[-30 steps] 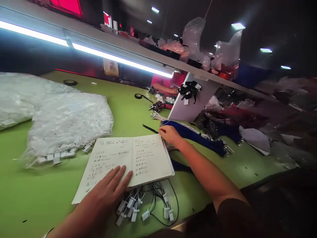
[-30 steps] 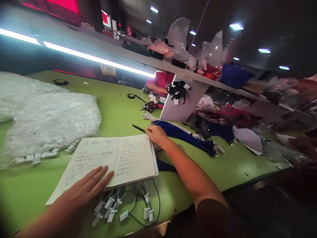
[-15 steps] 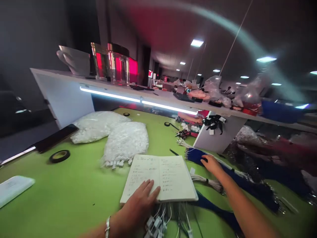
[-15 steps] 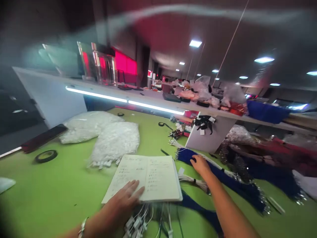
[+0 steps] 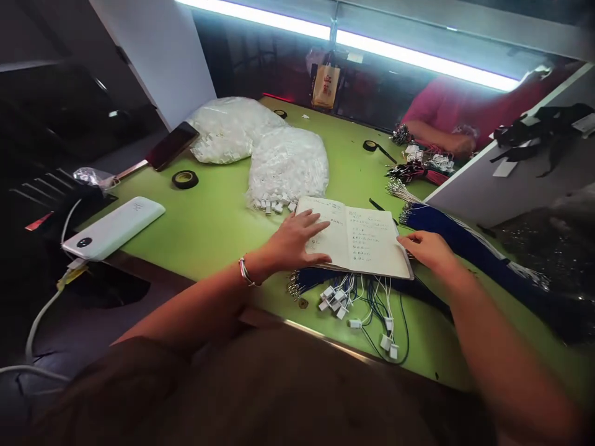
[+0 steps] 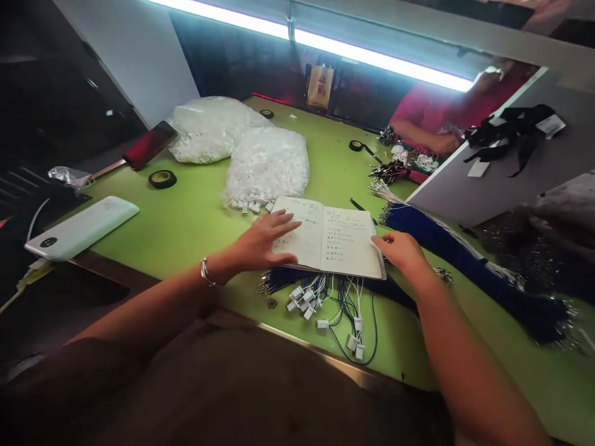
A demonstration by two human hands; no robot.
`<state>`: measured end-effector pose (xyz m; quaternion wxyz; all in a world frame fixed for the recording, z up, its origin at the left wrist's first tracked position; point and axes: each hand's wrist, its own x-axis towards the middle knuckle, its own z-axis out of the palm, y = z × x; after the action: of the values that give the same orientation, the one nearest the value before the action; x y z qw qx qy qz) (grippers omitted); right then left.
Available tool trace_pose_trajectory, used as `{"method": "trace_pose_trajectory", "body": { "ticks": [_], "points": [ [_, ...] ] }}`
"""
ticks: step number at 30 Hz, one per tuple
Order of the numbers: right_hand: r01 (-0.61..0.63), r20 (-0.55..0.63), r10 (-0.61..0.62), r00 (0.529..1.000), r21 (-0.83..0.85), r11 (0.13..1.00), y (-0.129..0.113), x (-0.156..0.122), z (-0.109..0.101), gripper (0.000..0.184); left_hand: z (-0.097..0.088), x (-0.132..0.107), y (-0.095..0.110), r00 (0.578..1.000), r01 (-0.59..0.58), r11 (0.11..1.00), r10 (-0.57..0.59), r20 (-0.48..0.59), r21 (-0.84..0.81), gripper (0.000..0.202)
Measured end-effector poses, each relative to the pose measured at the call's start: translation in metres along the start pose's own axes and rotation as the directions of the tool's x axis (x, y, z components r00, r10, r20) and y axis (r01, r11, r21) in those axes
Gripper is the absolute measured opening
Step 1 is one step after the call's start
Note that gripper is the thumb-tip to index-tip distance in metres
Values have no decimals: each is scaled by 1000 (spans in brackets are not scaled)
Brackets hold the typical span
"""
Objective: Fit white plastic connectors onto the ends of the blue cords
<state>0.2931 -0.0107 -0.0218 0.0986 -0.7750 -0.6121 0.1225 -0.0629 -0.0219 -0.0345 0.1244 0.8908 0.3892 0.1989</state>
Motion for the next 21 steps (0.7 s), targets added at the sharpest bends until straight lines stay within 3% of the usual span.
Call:
{"method": "trace_pose_trajectory", "body": {
  "ticks": [3, 8, 12, 14, 17, 19, 21],
  "points": [
    [-49, 98, 33, 995, 165, 985, -4, 3, 1, 31, 0, 3, -11, 996, 11, 999, -7, 86, -46, 67],
    [14, -1, -14, 1000, 85, 996, 0, -7, -2, 45, 4, 2, -3, 990, -56, 998, 57, 127, -16, 93],
    [-40, 177, 8, 984, 174, 984, 11, -20, 0, 42, 3, 0, -16, 981, -58, 993, 76, 176, -105, 93],
    [-43, 163, 12, 987, 191, 981, 14, -24, 0, 36, -1, -1, -23, 987, -88, 981, 109, 118, -171, 91],
    [-4, 6, 4, 1000, 107, 994, 8, -31, -6, 29, -9, -1, -24, 993, -121, 962, 119, -20, -246, 86],
    [65, -103, -58, 993, 65, 996, -5, -41, -11, 30, -12, 0, -16, 989, -114, 947, 81, -120, -300, 80],
    [205, -132, -187, 973, 145, 968, -26, -55, -14, 38, -12, 4, -7, 974, -90, 910, -3, -225, -404, 75]
  ]
}}
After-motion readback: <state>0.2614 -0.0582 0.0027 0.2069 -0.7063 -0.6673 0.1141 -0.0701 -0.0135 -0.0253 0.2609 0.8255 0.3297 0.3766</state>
